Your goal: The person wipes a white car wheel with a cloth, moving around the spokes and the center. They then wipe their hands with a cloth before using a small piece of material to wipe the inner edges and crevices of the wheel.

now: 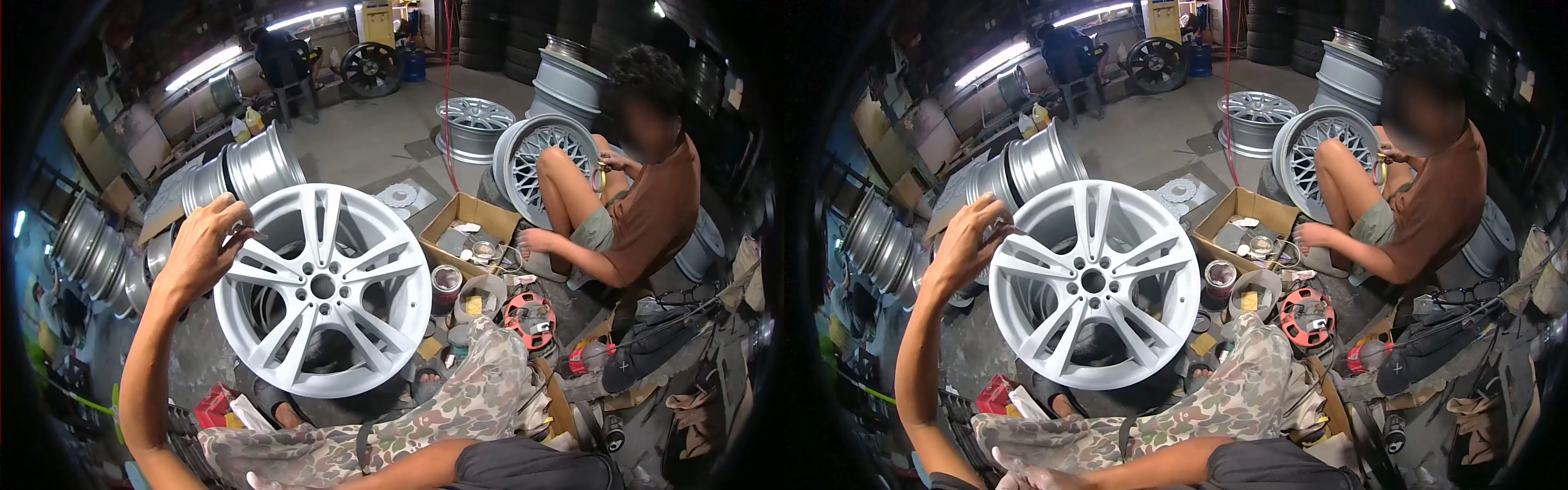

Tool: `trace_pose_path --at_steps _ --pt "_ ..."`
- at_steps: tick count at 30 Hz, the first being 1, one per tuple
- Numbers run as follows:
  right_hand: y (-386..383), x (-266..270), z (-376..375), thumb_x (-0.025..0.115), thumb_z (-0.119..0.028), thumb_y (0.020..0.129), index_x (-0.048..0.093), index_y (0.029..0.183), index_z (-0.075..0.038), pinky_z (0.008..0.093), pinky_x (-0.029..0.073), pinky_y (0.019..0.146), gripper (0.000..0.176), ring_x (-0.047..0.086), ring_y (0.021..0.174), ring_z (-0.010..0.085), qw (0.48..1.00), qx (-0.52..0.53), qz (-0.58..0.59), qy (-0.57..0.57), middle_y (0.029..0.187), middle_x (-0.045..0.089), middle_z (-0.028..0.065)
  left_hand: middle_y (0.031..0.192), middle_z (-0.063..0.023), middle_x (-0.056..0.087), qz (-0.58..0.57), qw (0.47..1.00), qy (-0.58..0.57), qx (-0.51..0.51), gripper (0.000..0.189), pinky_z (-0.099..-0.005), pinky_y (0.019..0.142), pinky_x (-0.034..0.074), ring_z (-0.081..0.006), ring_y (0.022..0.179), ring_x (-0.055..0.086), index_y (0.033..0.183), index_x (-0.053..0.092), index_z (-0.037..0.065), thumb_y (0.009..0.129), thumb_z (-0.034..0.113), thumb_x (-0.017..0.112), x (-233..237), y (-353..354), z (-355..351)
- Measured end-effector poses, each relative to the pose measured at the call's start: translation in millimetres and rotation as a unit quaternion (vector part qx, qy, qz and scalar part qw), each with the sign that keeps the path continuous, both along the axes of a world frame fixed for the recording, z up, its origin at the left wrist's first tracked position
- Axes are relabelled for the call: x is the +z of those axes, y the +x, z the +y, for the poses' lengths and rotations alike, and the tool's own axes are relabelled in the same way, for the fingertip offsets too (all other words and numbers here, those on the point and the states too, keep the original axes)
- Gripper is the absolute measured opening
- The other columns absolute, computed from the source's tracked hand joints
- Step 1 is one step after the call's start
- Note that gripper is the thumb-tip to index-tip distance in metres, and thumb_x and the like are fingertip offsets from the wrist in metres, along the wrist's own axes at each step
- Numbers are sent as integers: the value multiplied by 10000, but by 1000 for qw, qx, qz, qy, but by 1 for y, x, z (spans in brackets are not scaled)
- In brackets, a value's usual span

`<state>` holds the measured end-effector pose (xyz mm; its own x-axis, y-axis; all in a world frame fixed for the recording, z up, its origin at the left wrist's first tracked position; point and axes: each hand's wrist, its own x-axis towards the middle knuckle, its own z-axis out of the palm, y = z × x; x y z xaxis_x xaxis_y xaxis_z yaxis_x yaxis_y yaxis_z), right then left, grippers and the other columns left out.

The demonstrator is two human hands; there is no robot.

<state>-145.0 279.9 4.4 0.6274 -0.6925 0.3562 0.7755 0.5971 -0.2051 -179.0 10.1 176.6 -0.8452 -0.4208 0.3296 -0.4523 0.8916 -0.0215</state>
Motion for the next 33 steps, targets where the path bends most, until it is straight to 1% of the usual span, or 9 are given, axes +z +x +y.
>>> trace_pose_path --at_steps 4,9,12,13,16,19,26,31,33 --pt "0 -6 4 294 -738 1028 451 647 -131 228 319 424 734 319 399 100 1000 18 14 18 521 368 -51 1005 -119 597 -15 999 29 19 144 -459 842 463 -346 956 614 1001 639 48 907 117 724 -6 6 -1" --pt "2 -14 12 302 -733 1030 452 647 -131 226 308 415 728 316 401 96 997 44 38 42 523 366 -52 992 -120 609 6 999 33 9 149 -465 836 476 -336 948 630 992 645 45 892 106 737 -22 9 -7" --pt "3 -19 17 307 -730 1031 452 647 -132 226 301 410 725 314 401 94 995 60 53 57 524 365 -53 1016 -117 637 4 996 84 17 133 -466 840 495 -330 924 654 954 661 51 874 99 755 -29 8 -5" --pt "3 -20 18 309 -729 1031 452 647 -132 225 299 408 724 313 401 93 994 64 57 62 525 364 -53 1008 -116 637 6 999 34 -1 126 -467 840 494 -332 903 665 956 665 54 880 106 751 -33 12 -6" --pt "3 -23 21 314 -726 1032 453 647 -132 224 292 403 721 311 402 91 992 76 68 78 526 363 -54 966 -140 643 30 999 28 -15 119 -487 781 511 -364 851 673 945 669 56 868 107 744 -34 17 -7" --pt "3 -27 23 319 -723 1033 453 648 -133 224 285 397 717 309 403 89 988 87 81 94 527 362 -54 982 -118 628 30 996 82 14 124 -466 836 491 -331 903 655 961 666 49 894 122 740 -32 24 -5" --pt "4 -34 31 331 -715 1035 454 648 -134 222 269 385 710 305 404 84 975 115 110 157 529 359 -56 1000 -157 614 110 985 133 24 167 -458 865 490 -345 954 636 1047 676 3 903 82 706 -59 43 -6" --pt "10 -40 36 339 -710 1037 455 648 -135 220 258 376 704 302 406 80 953 134 149 226 531 357 -58 972 -145 601 152 976 154 39 157 -419 839 482 -314 917 621 1020 663 -12 895 67 716 -68 63 -11" --pt "12 -41 34 371 -683 1042 501 682 -105 225 256 372 694 309 411 74 963 133 111 209 549 384 -55 959 -141 595 167 973 154 42 156 -405 828 479 -301 901 612 1009 657 -17 892 63 721 -75 71 -18"
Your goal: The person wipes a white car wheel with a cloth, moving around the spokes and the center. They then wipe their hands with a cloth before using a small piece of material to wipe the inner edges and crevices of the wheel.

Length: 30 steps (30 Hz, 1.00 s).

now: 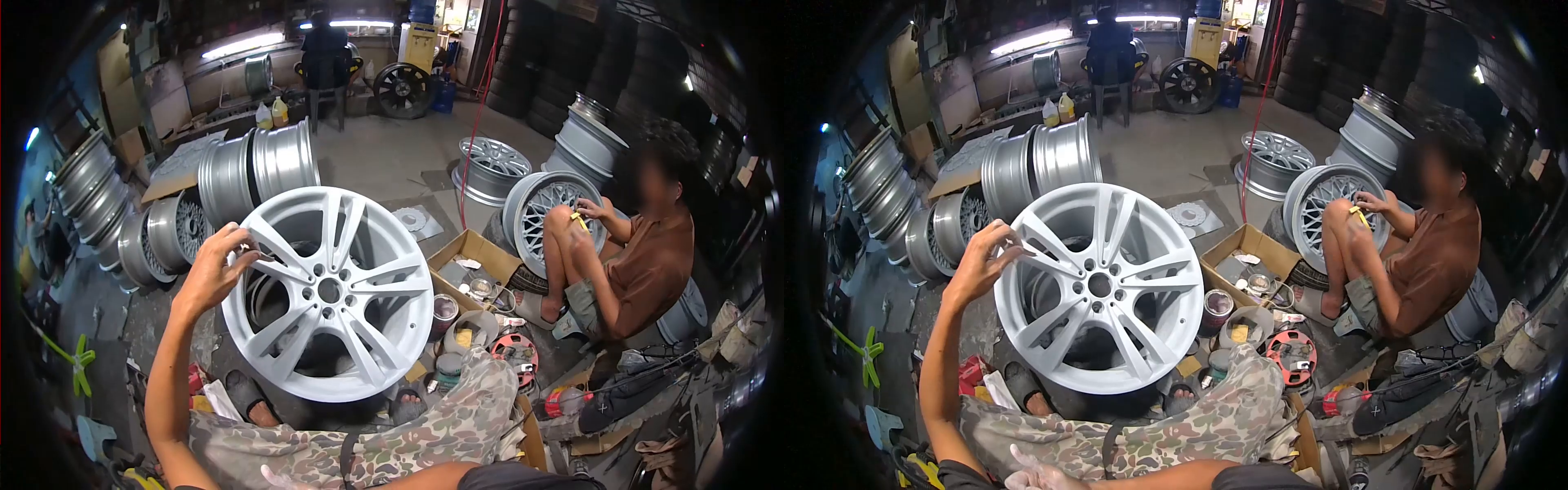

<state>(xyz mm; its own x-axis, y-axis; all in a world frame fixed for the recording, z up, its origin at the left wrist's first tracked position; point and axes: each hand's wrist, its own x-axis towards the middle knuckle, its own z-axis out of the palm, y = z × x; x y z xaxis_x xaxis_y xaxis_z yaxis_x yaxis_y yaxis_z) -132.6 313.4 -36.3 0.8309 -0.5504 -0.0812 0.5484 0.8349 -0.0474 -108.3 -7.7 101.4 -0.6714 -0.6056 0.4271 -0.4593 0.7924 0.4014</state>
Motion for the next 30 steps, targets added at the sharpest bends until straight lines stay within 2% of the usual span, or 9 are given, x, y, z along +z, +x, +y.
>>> trace_pose_path --at_steps 3,14,19,20,22,24,26,27,30 --pt "4 -3 -5 443 -624 1050 603 790 -36 232 273 389 662 349 452 66 994 -18 -90 -53 618 464 -39 942 -135 592 25 1000 10 2 160 -393 810 474 -276 874 594 1002 649 -32 890 54 725 -9 6 -4" --pt "38 -95 32 535 -582 1029 714 1204 46 209 487 643 677 612 740 108 964 -64 10 -256 954 716 60 975 -155 604 12 1000 18 10 176 -416 867 479 -333 935 616 1012 642 -29 908 92 718 -19 19 -2" --pt "-2 11 -16 194 -740 1037 320 623 -170 236 358 424 716 386 368 131 975 -138 -93 -146 518 324 -53 982 -156 604 15 1000 13 15 190 -406 868 480 -324 931 616 1020 643 -33 913 104 722 -23 24 1" --pt "-17 4 -33 132 -746 1025 356 663 -170 464 490 1103 716 472 437 158 964 -134 -110 -200 555 346 -63 983 -153 602 19 999 19 18 193 -402 867 479 -319 930 616 1020 643 -33 916 107 724 -24 25 3" --pt "-41 4 -57 107 -747 1026 357 655 -173 550 317 1226 727 483 443 143 947 -225 -89 -211 551 349 -60 985 -146 599 40 999 21 13 194 -392 862 483 -293 929 618 1021 644 -34 927 116 724 -30 26 7" --pt "-70 1 -71 107 -740 1030 366 648 -171 587 353 1192 733 433 432 131 925 -296 11 -239 539 342 -49 979 -138 602 44 999 11 11 181 -382 854 492 -262 916 618 1009 647 -25 936 121 725 -43 27 8" --pt "-101 -1 -87 148 -685 1064 381 662 -162 577 438 1107 700 412 446 134 890 -346 97 -282 527 349 -31 977 -175 608 31 999 34 4 208 -436 819 495 -352 927 626 1000 643 -8 933 170 728 -58 28 8" --pt "-113 -5 -92 192 -630 1092 388 671 -156 542 488 1041 663 410 449 135 874 -368 158 -277 518 346 -23 926 -144 630 16 1000 21 -7 229 -384 811 500 -269 864 613 1019 645 -15 949 190 718 -66 28 8" --pt "-147 -15 -111 374 -382 1136 457 779 -124 446 568 872 449 508 536 150 775 -438 353 -288 609 424 10 929 -149 679 -7 988 155 4 254 -377 769 498 -238 824 626 1048 647 -6 992 240 674 -64 19 32"
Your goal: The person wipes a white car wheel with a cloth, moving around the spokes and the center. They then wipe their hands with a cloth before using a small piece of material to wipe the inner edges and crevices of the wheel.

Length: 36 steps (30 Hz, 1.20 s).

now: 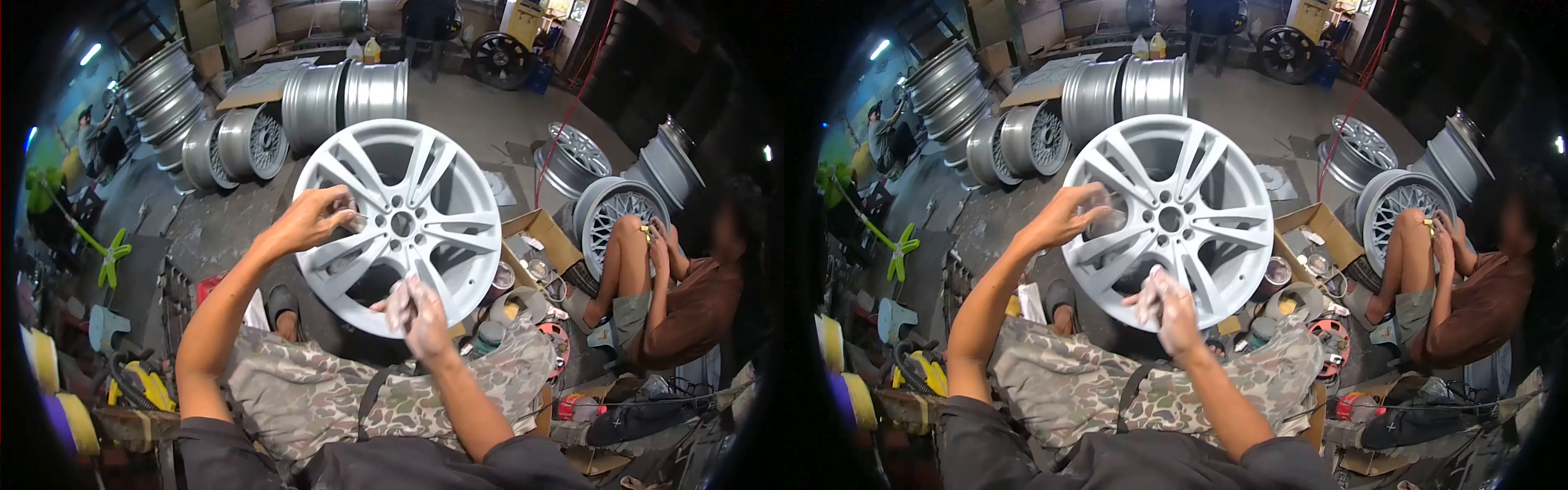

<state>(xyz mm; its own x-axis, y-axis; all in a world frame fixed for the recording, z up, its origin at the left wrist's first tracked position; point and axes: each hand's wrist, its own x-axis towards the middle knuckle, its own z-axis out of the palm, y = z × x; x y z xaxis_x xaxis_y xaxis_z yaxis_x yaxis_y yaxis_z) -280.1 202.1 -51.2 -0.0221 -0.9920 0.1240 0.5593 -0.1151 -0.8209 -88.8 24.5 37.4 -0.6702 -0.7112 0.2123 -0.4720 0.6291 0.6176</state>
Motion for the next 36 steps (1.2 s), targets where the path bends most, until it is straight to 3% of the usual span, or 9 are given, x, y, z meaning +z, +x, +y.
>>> trace_pose_path --at_steps 2,7,14,18,20,24,31,34,36 --pt "-20 -15 -12 600 -265 1073 640 1019 -15 300 571 793 259 642 716 110 994 -61 81 40 825 642 25 931 -122 697 -1 999 18 -31 238 -351 781 510 -184 827 628 1067 646 -10 1013 221 661 -4 -7 9" --pt "-28 3 -25 618 -218 1065 549 1440 19 251 583 758 448 693 911 137 994 -59 90 20 1204 702 117 859 -99 707 84 986 52 -134 209 -313 733 530 -122 825 657 1031 668 -26 968 164 729 -17 -42 32" --pt "-23 -22 -47 651 -203 1049 724 1178 34 248 543 699 280 661 824 108 983 -103 147 32 998 721 66 896 -35 712 244 935 228 -121 193 -295 781 529 -83 879 650 1014 704 -29 1005 164 703 -62 -45 16" --pt "-32 -43 -84 691 -126 983 751 1123 5 327 502 718 201 620 743 172 852 -155 501 -13 852 658 83 990 -173 727 26 990 -133 30 307 -458 813 543 -360 896 695 1116 727 10 959 273 714 -81 -5 -5" --pt "-29 -54 -100 692 -74 932 752 1155 -32 376 500 740 235 620 777 261 752 -166 614 -174 887 606 130 1015 -191 728 -21 990 -131 49 334 -500 849 542 -401 974 689 1152 713 0 968 279 689 -95 8 -14" --pt "-22 -69 -117 699 -93 929 759 1176 -49 404 523 796 258 639 864 307 690 -72 680 -236 992 610 149 995 -257 715 -244 969 32 15 350 -505 889 557 -416 1005 704 1061 666 -30 1012 310 598 -98 5 -4" --pt "7 -74 -124 648 -184 989 760 1060 -2 467 540 812 225 675 886 413 708 -43 698 -98 1076 684 188 1153 -274 716 -180 983 29 25 490 -485 993 523 -416 1098 688 1339 646 -5 999 345 607 -76 18 -19" --pt "41 -52 -101 622 -187 996 751 935 4 487 549 780 238 687 847 431 756 25 633 -165 1057 705 217 1066 -249 735 10 998 -10 67 352 -494 935 543 -432 1027 698 1121 763 62 954 355 663 -63 40 -33" --pt "7 -90 -126 599 -303 1009 771 925 -31 480 554 768 333 699 847 403 676 -24 717 -171 976 730 161 991 -247 740 43 990 3 136 339 -495 908 545 -426 989 706 1065 772 58 942 360 680 -49 53 -39"
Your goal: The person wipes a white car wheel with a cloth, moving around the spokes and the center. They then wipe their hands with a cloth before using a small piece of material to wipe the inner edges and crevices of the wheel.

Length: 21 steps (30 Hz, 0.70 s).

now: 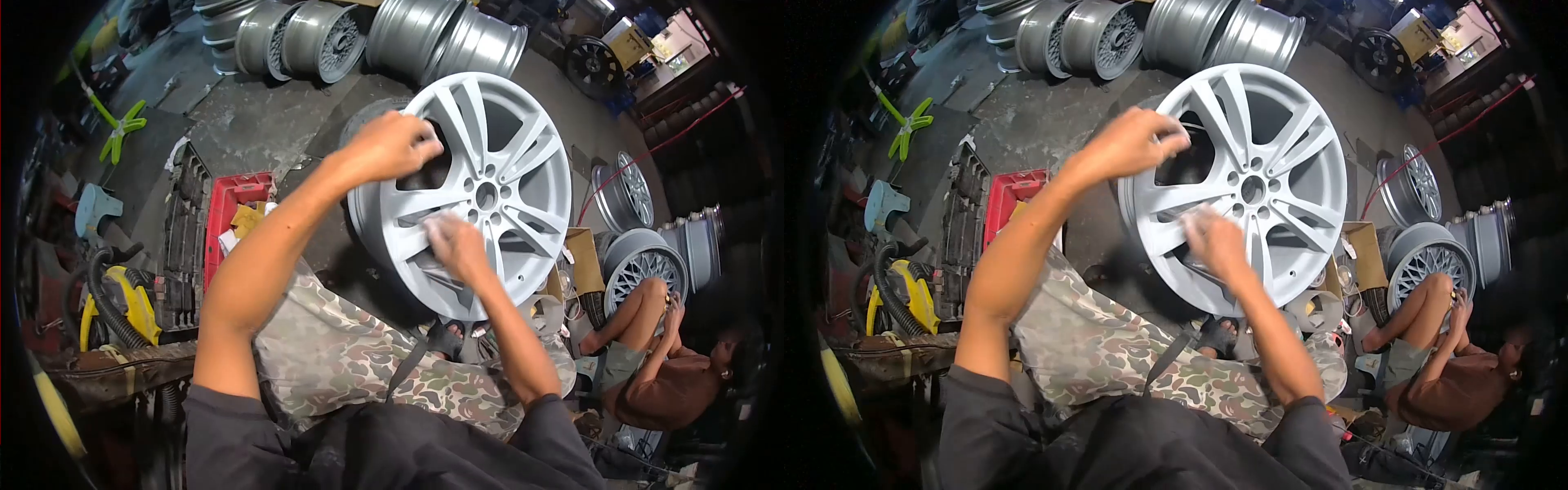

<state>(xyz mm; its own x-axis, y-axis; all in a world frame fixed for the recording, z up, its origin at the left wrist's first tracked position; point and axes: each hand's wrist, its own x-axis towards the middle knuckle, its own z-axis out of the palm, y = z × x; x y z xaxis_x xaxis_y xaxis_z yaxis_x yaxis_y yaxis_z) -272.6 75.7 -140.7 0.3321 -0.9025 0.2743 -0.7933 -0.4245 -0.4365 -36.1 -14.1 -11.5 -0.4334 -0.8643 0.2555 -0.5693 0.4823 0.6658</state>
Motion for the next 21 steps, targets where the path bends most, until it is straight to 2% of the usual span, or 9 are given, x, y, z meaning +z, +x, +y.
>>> trace_pose_path --at_steps 2,4,6,7,10,13,16,18,21 --pt "-12 33 -18 608 -309 1001 766 899 -25 481 559 774 341 703 843 409 995 -54 -19 87 952 733 165 898 -228 740 1 997 -31 77 329 -512 840 546 -430 911 711 1004 773 49 937 358 683 3 12 -4" --pt "-4 33 -18 604 -291 995 761 897 -14 473 563 776 333 706 843 406 996 -27 -9 79 976 736 171 895 -230 739 2 992 -35 123 335 -519 814 546 -439 899 709 989 771 42 929 362 689 -3 25 -9" --pt "18 24 3 595 -219 1010 764 963 -1 408 543 851 280 703 948 365 993 17 -23 116 983 728 189 890 -231 739 -19 990 -14 136 359 -520 815 547 -440 901 711 982 770 40 923 387 699 -10 31 -11" --pt "31 39 17 589 -219 1014 772 1014 -11 399 541 865 277 696 968 369 987 70 -90 112 1018 730 181 884 -232 740 -41 988 5 150 383 -521 816 547 -441 903 713 975 770 38 917 412 709 -12 34 -13" --pt "10 35 5 578 -234 1021 774 1066 -19 401 547 855 294 700 960 369 991 57 -52 110 1034 736 169 899 -233 748 -97 986 37 132 521 -513 827 551 -435 920 723 967 770 26 874 537 740 -22 37 -15" --pt "-8 39 -8 571 -243 1021 779 1022 -10 439 558 829 312 711 923 382 995 -49 8 90 1037 738 169 935 -243 754 -154 980 82 94 668 -502 855 554 -421 961 732 952 780 20 807 671 754 -29 41 -15" --pt "23 27 14 608 -230 1000 774 992 -3 441 559 835 281 711 910 378 996 32 -45 72 1031 737 171 973 -250 756 -204 968 127 71 749 -495 882 553 -417 986 733 945 791 17 752 740 760 -31 39 -13" --pt "39 40 26 606 -221 988 787 940 -35 489 559 754 264 702 822 398 991 75 -103 36 994 733 156 988 -250 758 -214 964 149 50 756 -495 900 550 -417 1000 731 946 800 23 742 750 761 -31 39 -14" --pt "1 37 1 605 -232 988 791 968 -40 476 558 739 268 702 815 377 998 -23 -32 58 992 721 138 981 -247 758 -218 961 169 36 752 -489 903 550 -414 995 732 942 797 19 744 743 762 -34 40 -15"
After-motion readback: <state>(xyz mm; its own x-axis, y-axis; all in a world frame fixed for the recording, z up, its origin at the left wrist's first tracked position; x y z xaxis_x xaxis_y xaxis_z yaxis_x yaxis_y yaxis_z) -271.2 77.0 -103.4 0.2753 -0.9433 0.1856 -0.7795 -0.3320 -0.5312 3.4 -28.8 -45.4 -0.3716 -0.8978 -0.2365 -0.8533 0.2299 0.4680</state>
